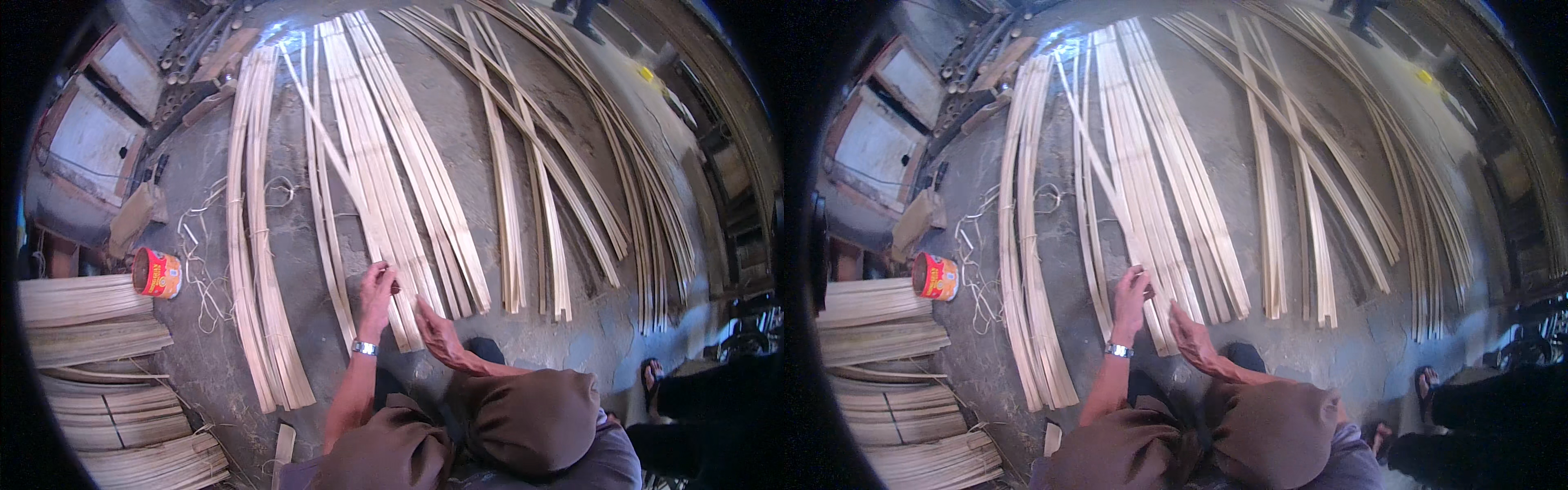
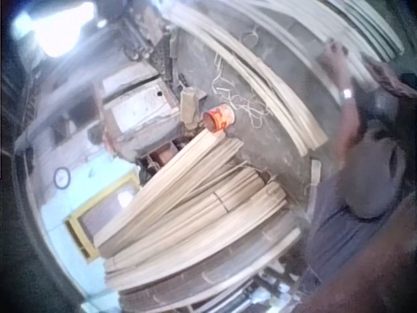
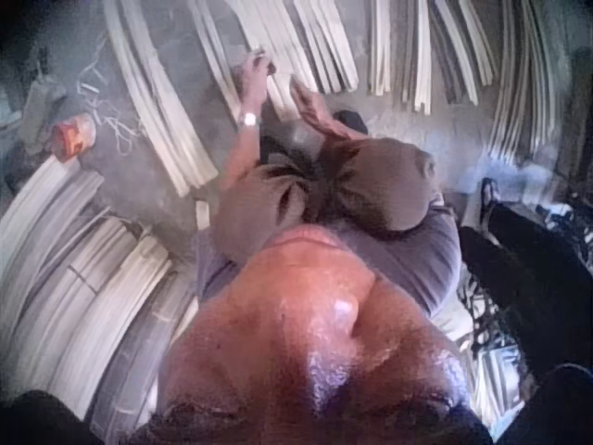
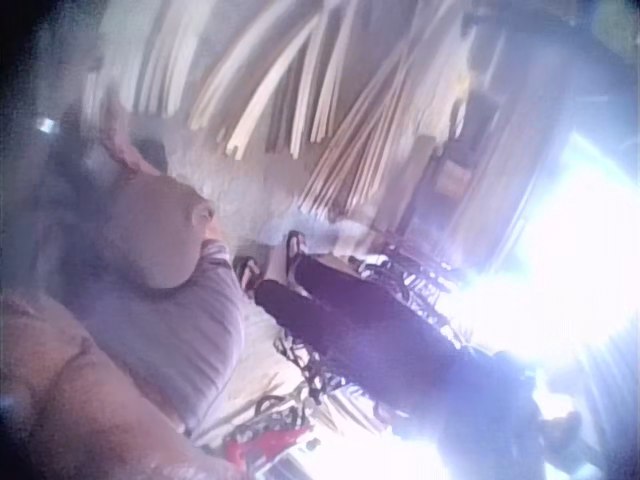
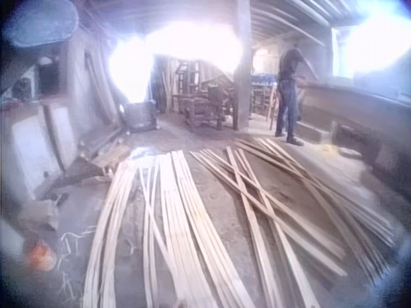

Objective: The person sits on the floor and arranges long, thin wooden strips into neat parallel rows. They repeatedly pick up individual strips, align them with others, and place them back down to form organized piles.

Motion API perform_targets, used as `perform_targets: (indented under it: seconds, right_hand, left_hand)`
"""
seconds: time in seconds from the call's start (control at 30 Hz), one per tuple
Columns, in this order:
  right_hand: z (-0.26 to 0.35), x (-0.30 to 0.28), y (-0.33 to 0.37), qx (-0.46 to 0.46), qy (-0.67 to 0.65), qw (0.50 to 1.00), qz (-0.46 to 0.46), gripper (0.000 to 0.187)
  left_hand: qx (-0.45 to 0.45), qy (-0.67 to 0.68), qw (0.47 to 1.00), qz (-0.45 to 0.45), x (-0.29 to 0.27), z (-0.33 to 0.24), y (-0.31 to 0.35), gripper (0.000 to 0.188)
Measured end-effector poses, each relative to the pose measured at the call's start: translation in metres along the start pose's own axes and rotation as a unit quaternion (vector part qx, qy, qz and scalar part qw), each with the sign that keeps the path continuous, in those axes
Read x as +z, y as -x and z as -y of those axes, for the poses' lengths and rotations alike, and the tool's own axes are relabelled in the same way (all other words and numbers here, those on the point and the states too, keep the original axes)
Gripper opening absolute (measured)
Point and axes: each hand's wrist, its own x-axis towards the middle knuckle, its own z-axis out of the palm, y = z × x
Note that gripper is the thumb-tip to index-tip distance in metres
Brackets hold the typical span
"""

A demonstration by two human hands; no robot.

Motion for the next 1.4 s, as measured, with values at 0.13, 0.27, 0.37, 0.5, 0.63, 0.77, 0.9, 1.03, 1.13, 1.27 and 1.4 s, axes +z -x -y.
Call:
perform_targets:
  seconds: [0.13, 0.27, 0.37, 0.5, 0.63, 0.77, 0.9, 1.03, 1.13, 1.27, 1.4]
  right_hand:
    - [0.001, -0.021, -0.018, -0.023, 0.031, 0.998, -0.057, 0.044]
    - [-0.007, -0.052, -0.031, -0.006, 0.116, 0.992, -0.044, 0.043]
    - [-0.009, -0.058, -0.042, 0.040, 0.097, 0.993, -0.045, 0.043]
    - [-0.009, -0.058, -0.048, 0.064, 0.088, 0.993, -0.039, 0.044]
    - [-0.013, -0.061, -0.047, 0.074, 0.105, 0.991, -0.044, 0.044]
    - [-0.013, -0.059, -0.044, 0.035, 0.084, 0.994, -0.058, 0.044]
    - [-0.005, -0.059, -0.045, 0.101, 0.062, 0.993, -0.025, 0.045]
    - [-0.030, -0.057, -0.044, 0.112, 0.113, 0.987, -0.021, 0.045]
    - [-0.036, -0.054, -0.044, 0.105, 0.155, 0.982, -0.015, 0.044]
    - [-0.031, -0.051, -0.046, 0.105, 0.171, 0.980, -0.005, 0.043]
    - [-0.027, -0.051, -0.052, 0.101, 0.173, 0.979, 0.018, 0.043]
  left_hand:
    - [0.063, -0.160, 0.985, -0.018, 0.020, -0.005, -0.003, 0.028]
    - [0.284, -0.439, 0.852, -0.007, 0.048, 0.018, 0.000, 0.040]
    - [0.321, -0.535, 0.781, 0.030, 0.051, 0.035, 0.005, 0.050]
    - [0.318, -0.622, 0.707, 0.115, 0.043, 0.057, -0.001, 0.060]
    - [0.349, -0.620, 0.691, 0.129, 0.041, 0.060, 0.001, 0.064]
    - [0.374, -0.599, 0.699, 0.114, 0.038, 0.064, 0.002, 0.067]
    - [0.341, -0.618, 0.703, 0.092, 0.040, 0.065, 0.001, 0.068]
    - [0.322, -0.617, 0.714, 0.080, 0.046, 0.061, 0.005, 0.068]
    - [0.314, -0.617, 0.718, 0.074, 0.043, 0.056, 0.007, 0.068]
    - [0.305, -0.634, 0.709, 0.048, 0.034, 0.056, 0.012, 0.068]
    - [0.293, -0.632, 0.717, 0.018, 0.033, 0.062, 0.014, 0.069]
